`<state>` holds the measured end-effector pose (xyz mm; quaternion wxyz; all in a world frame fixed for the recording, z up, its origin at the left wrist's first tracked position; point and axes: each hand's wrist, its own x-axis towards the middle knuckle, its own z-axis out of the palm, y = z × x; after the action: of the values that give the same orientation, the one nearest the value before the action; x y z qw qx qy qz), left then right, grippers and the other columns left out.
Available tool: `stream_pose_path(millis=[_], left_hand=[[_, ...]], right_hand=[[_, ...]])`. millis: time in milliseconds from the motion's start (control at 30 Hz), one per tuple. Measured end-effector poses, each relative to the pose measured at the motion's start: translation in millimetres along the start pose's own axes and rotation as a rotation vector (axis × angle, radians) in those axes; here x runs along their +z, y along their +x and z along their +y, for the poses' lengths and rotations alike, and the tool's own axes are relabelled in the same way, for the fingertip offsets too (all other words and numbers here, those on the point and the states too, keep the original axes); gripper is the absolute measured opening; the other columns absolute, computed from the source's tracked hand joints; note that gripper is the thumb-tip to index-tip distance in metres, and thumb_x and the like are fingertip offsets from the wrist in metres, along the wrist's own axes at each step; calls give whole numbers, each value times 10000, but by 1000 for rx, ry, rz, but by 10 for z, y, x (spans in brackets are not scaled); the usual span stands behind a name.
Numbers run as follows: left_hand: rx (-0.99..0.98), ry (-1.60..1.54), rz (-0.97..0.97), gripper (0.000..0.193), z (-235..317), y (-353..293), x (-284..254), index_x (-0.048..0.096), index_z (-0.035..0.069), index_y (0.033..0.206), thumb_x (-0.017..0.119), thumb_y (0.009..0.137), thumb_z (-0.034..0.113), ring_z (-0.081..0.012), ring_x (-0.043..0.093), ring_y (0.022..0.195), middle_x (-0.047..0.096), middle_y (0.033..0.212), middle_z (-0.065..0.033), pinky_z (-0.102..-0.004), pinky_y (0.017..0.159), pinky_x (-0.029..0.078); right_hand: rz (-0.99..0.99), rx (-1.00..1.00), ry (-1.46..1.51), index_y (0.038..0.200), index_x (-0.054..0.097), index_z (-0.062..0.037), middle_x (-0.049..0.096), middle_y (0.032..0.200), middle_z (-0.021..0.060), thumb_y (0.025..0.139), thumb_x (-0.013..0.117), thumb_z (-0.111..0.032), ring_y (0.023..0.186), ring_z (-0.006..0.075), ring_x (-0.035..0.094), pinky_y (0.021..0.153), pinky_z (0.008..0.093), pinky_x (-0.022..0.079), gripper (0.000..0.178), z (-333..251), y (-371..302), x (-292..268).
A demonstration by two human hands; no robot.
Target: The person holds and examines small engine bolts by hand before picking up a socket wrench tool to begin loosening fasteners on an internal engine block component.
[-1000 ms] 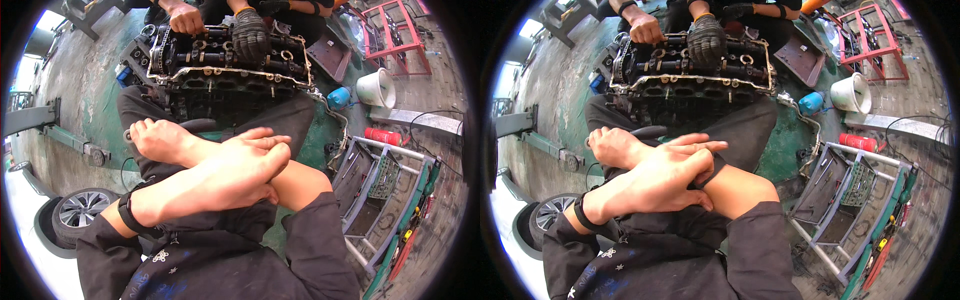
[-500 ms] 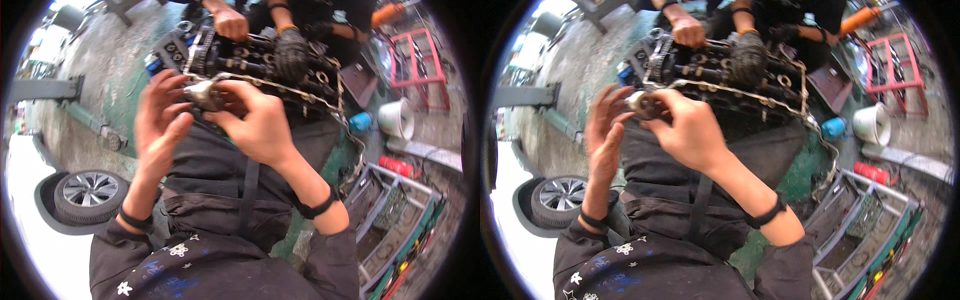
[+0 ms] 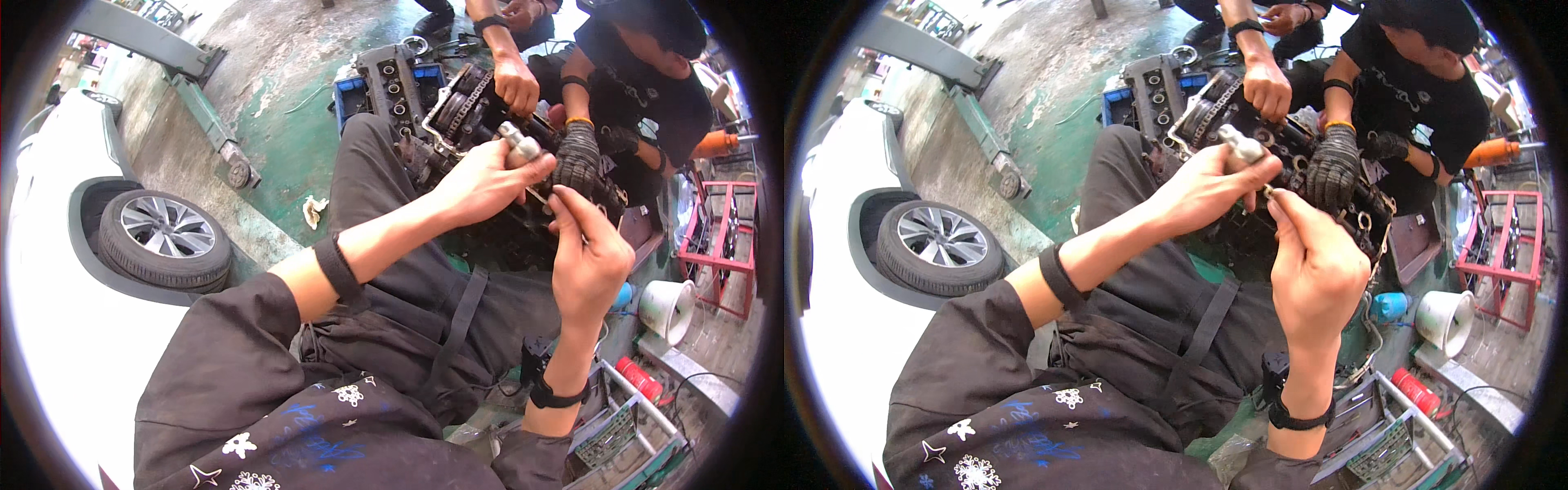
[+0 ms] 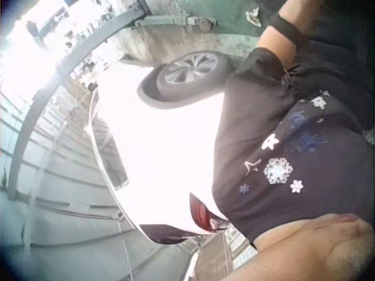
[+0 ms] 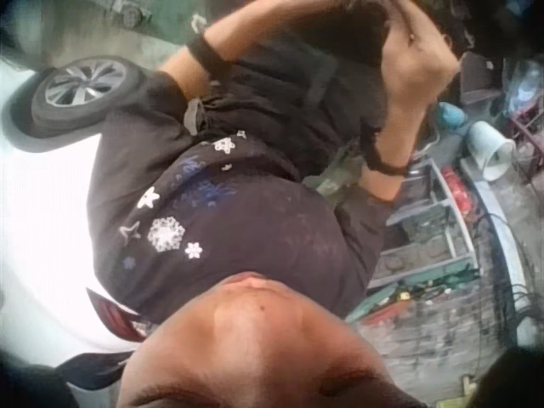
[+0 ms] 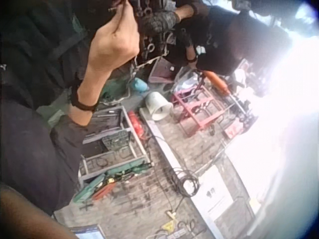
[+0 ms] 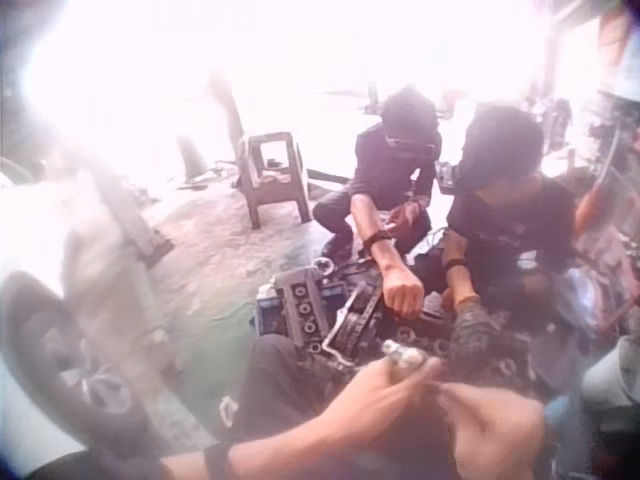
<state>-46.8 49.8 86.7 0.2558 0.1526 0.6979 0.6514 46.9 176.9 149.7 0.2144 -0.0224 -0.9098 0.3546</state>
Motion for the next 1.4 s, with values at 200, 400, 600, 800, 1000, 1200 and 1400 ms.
stream_pose_path(millis=[200,400,600,800,1000,1200,1400], left_hand=[[-48,834,-256,524,-68,219,-4,650,45,841,607,806,566,-330,670,791,672,806,-171,-424,696,511],[-166,1127,-187,415,-141,182,369,692,56,817,679,779,468,-333,673,719,672,762,-178,-437,647,530],[178,1081,-337,408,-350,94,404,666,21,732,722,746,425,-342,662,650,652,688,-185,-433,592,518],[165,1059,-461,443,-461,249,406,660,31,779,652,800,473,-373,664,691,659,714,-199,-460,620,525],[212,1122,-468,460,-531,240,470,648,32,831,615,832,491,-369,663,677,659,703,-193,-463,599,523],[77,1139,-551,534,-367,300,363,654,-2,835,608,829,530,-369,666,713,661,719,-200,-447,648,524],[-199,938,-470,593,-254,552,120,665,-19,860,534,872,560,-338,670,674,649,643,-173,-433,651,518]], right_hand=[[-330,-422,93,1168,607,4,627,1149,158,709,569,112,1123,312,570,984,394,400,473,-224,28,70],[-668,-533,-66,1476,230,-83,467,1351,157,675,659,-87,1314,315,365,1093,456,212,909,-508,-2,475],[-750,-666,79,1443,255,4,618,817,97,542,685,-33,761,278,612,830,369,426,1000,-508,193,766],[-574,-731,158,1400,322,61,607,822,118,708,583,-51,809,287,597,833,383,430,748,-452,82,906],[-594,-679,129,1427,263,63,573,872,138,527,654,-30,867,312,546,839,375,434,985,-447,-51,916],[-422,-750,-2,1398,340,26,557,1124,187,636,716,-262,1058,331,535,943,408,398,897,-403,-47,857],[-247,-927,43,1356,435,-5,448,1364,245,834,567,-412,1268,350,454,1021,461,378,674,-292,-84,779]])
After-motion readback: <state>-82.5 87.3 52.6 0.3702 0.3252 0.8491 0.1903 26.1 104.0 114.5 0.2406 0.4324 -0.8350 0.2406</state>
